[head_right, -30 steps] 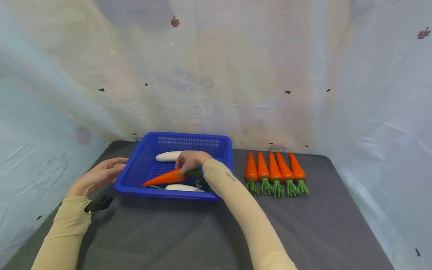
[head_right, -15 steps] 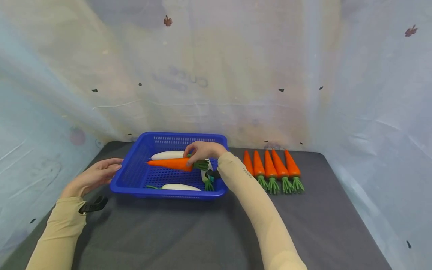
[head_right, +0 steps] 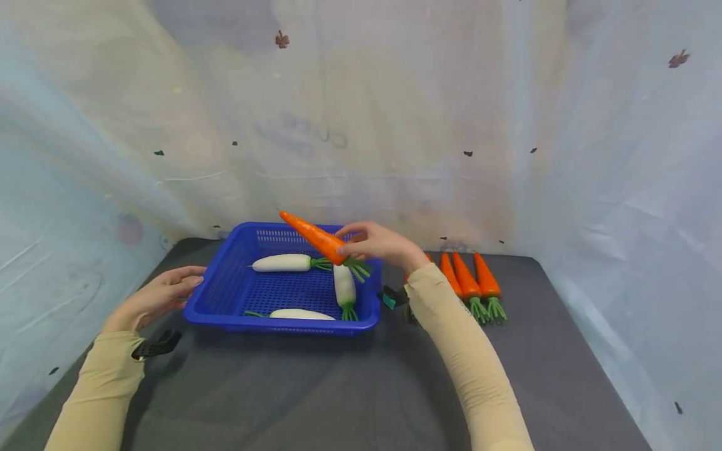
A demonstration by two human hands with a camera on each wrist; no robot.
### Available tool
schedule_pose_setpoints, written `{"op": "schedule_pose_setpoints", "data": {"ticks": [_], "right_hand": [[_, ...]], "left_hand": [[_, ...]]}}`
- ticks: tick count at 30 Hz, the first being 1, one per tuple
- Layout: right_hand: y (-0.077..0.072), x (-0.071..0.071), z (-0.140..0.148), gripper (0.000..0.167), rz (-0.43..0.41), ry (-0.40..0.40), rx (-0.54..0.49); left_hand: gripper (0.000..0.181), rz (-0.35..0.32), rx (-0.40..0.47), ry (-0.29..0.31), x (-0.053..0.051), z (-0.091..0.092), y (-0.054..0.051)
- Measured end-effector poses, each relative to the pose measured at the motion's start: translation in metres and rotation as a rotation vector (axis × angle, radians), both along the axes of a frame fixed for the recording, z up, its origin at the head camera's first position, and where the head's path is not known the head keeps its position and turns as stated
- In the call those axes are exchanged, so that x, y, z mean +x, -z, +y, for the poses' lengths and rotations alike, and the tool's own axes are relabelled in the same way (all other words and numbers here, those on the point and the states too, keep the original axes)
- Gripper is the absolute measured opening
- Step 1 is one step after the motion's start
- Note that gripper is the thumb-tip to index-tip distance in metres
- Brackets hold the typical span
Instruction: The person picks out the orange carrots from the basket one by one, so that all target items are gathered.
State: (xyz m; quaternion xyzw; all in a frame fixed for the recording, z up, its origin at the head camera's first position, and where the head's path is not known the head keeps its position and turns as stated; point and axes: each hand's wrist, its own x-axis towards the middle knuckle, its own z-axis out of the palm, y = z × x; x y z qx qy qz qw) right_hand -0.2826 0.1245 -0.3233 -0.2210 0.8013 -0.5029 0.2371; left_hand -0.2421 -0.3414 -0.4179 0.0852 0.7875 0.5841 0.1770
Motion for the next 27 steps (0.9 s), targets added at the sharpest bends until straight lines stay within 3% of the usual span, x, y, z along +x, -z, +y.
{"op": "schedule_pose_setpoints", "data": {"ticks": [14, 20, 27], "right_hand": [[-0.013, 0.035, 0.093, 0.063, -0.016, 0.365, -0.104], [-0.005, 0.05, 0.138, 0.063, 0.005, 0.484, -0.133], [0.01, 0.069, 0.191, 0.054, -0.043, 0.547, -0.198]], "left_hand": [[0.063, 0.021, -0.031, -0.024, 0.001, -0.008, 0.003], [0.06, 0.009, -0.002, -0.032, 0.001, -0.006, 0.003], [0.057, 0.006, -0.003, -0.042, 0.0, -0.007, 0.005]]}}
